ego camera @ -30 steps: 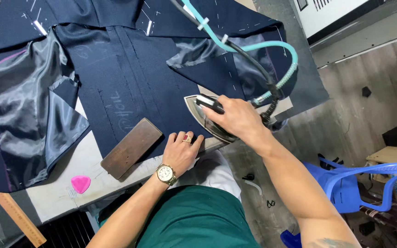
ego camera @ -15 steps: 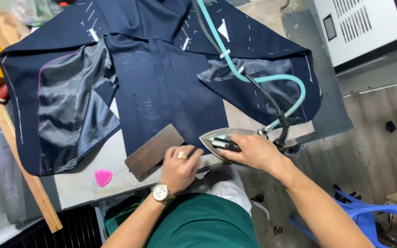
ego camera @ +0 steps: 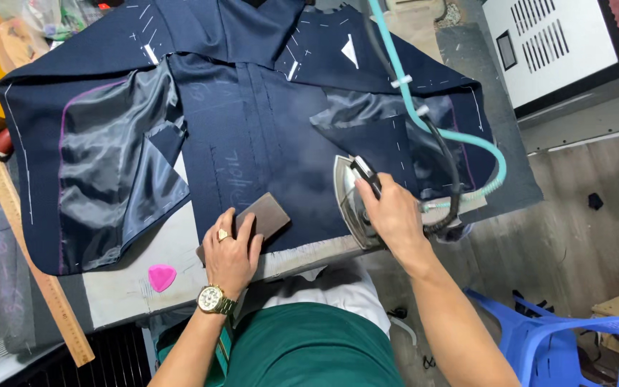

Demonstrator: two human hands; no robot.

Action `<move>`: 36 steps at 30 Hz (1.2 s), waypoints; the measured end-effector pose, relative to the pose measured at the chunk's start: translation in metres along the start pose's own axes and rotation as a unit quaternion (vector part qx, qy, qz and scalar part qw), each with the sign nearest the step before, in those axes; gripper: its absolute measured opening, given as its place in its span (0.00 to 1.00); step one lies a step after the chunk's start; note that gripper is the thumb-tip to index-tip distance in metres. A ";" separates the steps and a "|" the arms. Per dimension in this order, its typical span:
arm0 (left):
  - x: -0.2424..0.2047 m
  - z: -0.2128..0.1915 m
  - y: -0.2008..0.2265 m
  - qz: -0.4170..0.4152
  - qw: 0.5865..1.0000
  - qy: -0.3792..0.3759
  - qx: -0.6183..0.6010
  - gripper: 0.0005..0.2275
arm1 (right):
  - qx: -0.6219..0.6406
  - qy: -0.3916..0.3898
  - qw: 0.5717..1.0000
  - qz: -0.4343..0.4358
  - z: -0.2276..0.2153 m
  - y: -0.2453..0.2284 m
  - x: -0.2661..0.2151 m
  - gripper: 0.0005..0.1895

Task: The person irons a dark blue jacket laid out on a work table. They use a steam iron to press the sleeves and body, frequently adjusting the fabric and using a wooden pressing block to shape the seams.

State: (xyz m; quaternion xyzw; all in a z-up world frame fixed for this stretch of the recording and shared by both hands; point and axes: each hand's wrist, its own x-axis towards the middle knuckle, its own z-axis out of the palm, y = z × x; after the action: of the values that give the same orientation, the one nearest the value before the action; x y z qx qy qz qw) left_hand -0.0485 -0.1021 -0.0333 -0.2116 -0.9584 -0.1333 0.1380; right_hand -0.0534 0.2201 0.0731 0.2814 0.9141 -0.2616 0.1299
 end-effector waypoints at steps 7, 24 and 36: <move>-0.009 0.013 -0.003 0.000 1.000 -0.001 -0.011 0.16 | -0.065 -0.001 0.996 -0.062 -0.016 -0.022 0.002 0.33; -0.009 -0.005 -0.022 0.008 0.983 -0.183 0.025 0.33 | -0.146 -0.157 0.939 -0.268 -0.035 0.005 -0.026 0.28; 0.140 0.001 0.020 0.201 0.948 -0.217 -0.121 0.37 | -0.175 -0.155 0.936 -0.264 -0.014 0.067 -0.050 0.28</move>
State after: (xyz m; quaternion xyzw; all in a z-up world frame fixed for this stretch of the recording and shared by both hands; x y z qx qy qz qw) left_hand -0.1617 -0.0324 0.0150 -0.4388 -0.8794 -0.1684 -0.0761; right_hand 0.0247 0.2526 0.0770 -0.0406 0.9554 -0.1627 0.2431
